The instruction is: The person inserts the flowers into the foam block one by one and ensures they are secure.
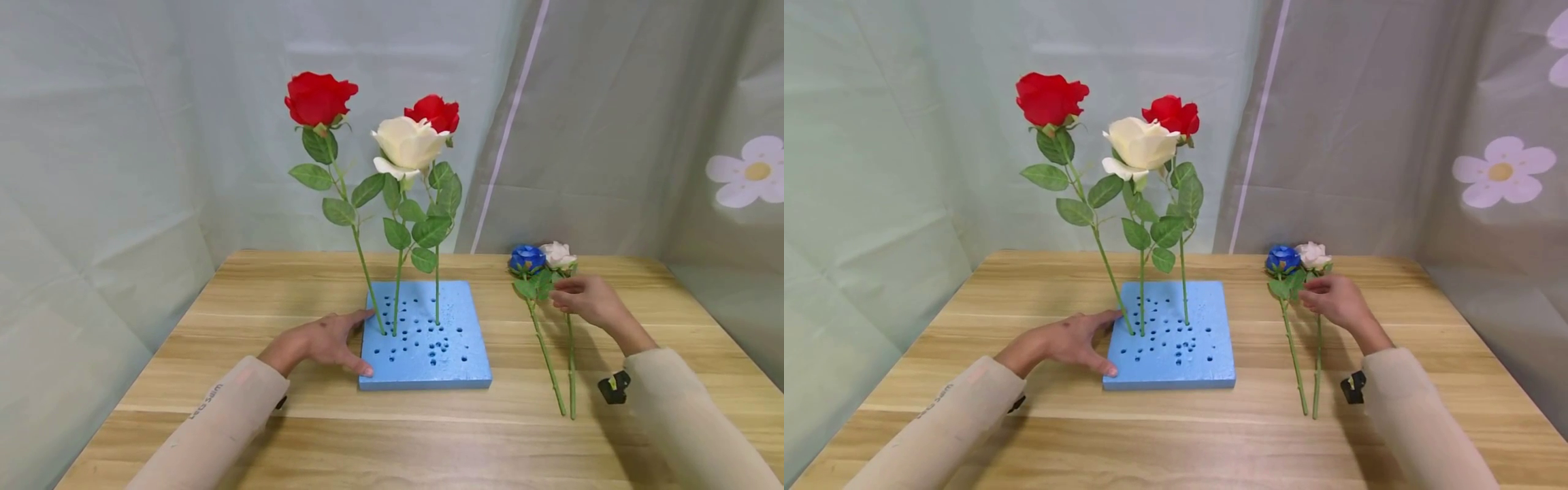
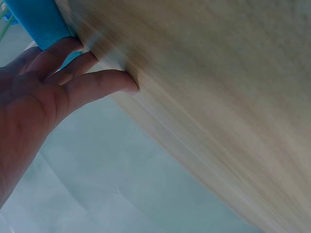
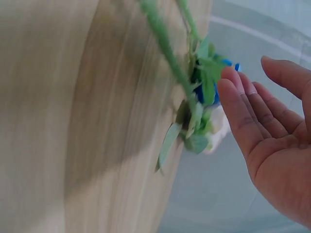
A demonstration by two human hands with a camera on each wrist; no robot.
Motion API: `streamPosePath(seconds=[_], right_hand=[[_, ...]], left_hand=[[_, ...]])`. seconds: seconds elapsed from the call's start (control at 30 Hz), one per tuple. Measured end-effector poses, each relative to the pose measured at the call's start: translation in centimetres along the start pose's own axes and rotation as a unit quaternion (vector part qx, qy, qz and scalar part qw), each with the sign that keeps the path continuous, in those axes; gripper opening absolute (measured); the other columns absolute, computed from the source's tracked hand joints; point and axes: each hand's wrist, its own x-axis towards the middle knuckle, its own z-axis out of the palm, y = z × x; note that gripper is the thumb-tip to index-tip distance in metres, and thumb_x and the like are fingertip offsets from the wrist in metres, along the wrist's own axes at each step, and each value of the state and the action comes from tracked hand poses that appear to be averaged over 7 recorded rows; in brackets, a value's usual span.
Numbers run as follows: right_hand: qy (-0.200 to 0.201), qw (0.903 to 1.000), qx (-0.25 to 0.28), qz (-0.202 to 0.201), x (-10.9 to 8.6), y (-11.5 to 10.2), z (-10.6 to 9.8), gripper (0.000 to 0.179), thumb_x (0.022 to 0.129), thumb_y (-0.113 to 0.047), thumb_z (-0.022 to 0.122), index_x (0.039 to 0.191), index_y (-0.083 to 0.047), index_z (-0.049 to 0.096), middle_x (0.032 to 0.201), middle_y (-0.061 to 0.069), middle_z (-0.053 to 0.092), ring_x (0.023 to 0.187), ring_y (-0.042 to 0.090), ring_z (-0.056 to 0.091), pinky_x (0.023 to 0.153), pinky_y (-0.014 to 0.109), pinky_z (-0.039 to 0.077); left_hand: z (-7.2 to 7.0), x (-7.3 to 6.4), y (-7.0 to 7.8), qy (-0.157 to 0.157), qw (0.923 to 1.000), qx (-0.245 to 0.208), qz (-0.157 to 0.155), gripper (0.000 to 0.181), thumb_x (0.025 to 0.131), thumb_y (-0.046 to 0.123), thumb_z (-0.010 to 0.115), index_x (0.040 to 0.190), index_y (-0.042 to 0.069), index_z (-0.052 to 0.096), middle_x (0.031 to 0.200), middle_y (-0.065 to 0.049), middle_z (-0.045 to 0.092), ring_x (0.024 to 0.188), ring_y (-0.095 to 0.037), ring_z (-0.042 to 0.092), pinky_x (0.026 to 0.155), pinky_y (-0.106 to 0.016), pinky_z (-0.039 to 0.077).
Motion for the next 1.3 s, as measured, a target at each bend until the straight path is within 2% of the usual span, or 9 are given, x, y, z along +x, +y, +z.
streamPosePath(seconds=[0.17, 0.3, 0.53, 0.67, 0.8, 0.93, 1.07, 1.2, 1.3], right_hand=[[0.009, 0.9996, -0.001, 0.026, -0.1, 1.1, -0.6, 0.049, 0.100, -0.014, 0.059, 0.128, 0.025, 0.048, 0.106, 0.031, 0.068, 0.085, 0.029, 0.072, 0.074, 0.036, 0.060], [0.000, 0.9985, 0.008, 0.054, -0.3, 1.7, -0.9, 0.048, 0.099, -0.010, 0.060, 0.126, 0.027, 0.047, 0.101, 0.031, 0.068, 0.080, 0.023, 0.072, 0.071, 0.035, 0.060], [-0.039, 0.9944, 0.001, 0.098, -0.4, 2.4, -0.9, 0.048, 0.096, -0.010, 0.063, 0.122, 0.028, 0.048, 0.076, 0.010, 0.071, 0.068, 0.015, 0.069, 0.064, 0.030, 0.059], [-0.056, 0.9908, 0.023, 0.121, -0.3, 2.6, -0.7, 0.048, 0.094, -0.008, 0.065, 0.119, 0.029, 0.048, 0.073, 0.005, 0.068, 0.066, 0.013, 0.067, 0.063, 0.030, 0.059], [-0.059, 0.9884, 0.022, 0.138, -0.2, 2.4, -0.4, 0.052, 0.094, -0.014, 0.068, 0.120, 0.027, 0.048, 0.077, 0.009, 0.067, 0.065, 0.013, 0.067, 0.063, 0.030, 0.059], [-0.059, 0.9880, 0.017, 0.142, -0.3, 2.2, -0.3, 0.050, 0.094, -0.018, 0.070, 0.115, 0.024, 0.053, 0.079, 0.011, 0.067, 0.065, 0.014, 0.067, 0.063, 0.031, 0.059], [-0.056, 0.9895, 0.027, 0.130, -0.3, 1.9, -0.8, 0.034, 0.095, -0.014, 0.067, 0.103, 0.017, 0.057, 0.077, 0.006, 0.068, 0.067, 0.013, 0.067, 0.064, 0.031, 0.059], [-0.056, 0.9891, 0.076, 0.113, -0.3, 1.3, -1.5, 0.027, 0.100, -0.010, 0.059, 0.107, 0.015, 0.051, 0.081, 0.004, 0.070, 0.072, 0.013, 0.068, 0.067, 0.030, 0.058], [-0.049, 0.9881, 0.108, 0.098, -0.2, 0.8, -1.7, 0.028, 0.102, -0.008, 0.056, 0.112, 0.016, 0.046, 0.084, 0.005, 0.070, 0.075, 0.015, 0.070, 0.069, 0.029, 0.059]], left_hand=[[0.0, 0.0, 0.0, 0.000, 1.0000, 0.006, 0.003, 0.115, 0.070, 0.056, 0.086, 0.159, 0.014, 0.026, 0.158, -0.017, 0.035, 0.144, -0.034, 0.033, 0.112, -0.053, 0.033], [0.0, 0.0, -0.1, 0.000, 1.0000, 0.006, 0.004, 0.115, 0.070, 0.056, 0.086, 0.159, 0.014, 0.026, 0.158, -0.017, 0.035, 0.144, -0.034, 0.034, 0.112, -0.054, 0.033], [-0.2, 0.0, -0.1, 0.002, 1.0000, 0.006, 0.008, 0.115, 0.070, 0.055, 0.087, 0.159, 0.014, 0.026, 0.158, -0.017, 0.035, 0.143, -0.034, 0.033, 0.112, -0.054, 0.033], [-0.1, -0.1, -0.1, 0.000, 1.0000, 0.003, 0.004, 0.115, 0.070, 0.056, 0.086, 0.159, 0.014, 0.026, 0.158, -0.016, 0.034, 0.144, -0.034, 0.033, 0.112, -0.054, 0.033], [0.0, -0.1, 0.0, 0.002, 1.0000, 0.002, -0.003, 0.115, 0.070, 0.057, 0.086, 0.159, 0.016, 0.027, 0.158, -0.015, 0.034, 0.144, -0.034, 0.032, 0.112, -0.055, 0.033], [0.1, -0.1, 0.1, 0.002, 1.0000, 0.002, -0.006, 0.115, 0.069, 0.057, 0.086, 0.159, 0.016, 0.027, 0.157, -0.016, 0.036, 0.144, -0.034, 0.033, 0.112, -0.054, 0.033], [0.1, -0.1, 0.2, 0.003, 1.0000, 0.004, 0.000, 0.114, 0.070, 0.057, 0.086, 0.158, 0.014, 0.027, 0.156, -0.017, 0.037, 0.143, -0.034, 0.034, 0.112, -0.053, 0.034], [0.0, -0.1, 0.2, 0.003, 1.0000, 0.006, 0.002, 0.114, 0.070, 0.057, 0.086, 0.158, 0.014, 0.028, 0.156, -0.017, 0.038, 0.143, -0.034, 0.034, 0.112, -0.054, 0.034], [-0.1, -0.1, 0.1, 0.003, 1.0000, 0.006, -0.001, 0.114, 0.070, 0.057, 0.086, 0.158, 0.015, 0.028, 0.156, -0.017, 0.038, 0.143, -0.034, 0.034, 0.111, -0.054, 0.034]])
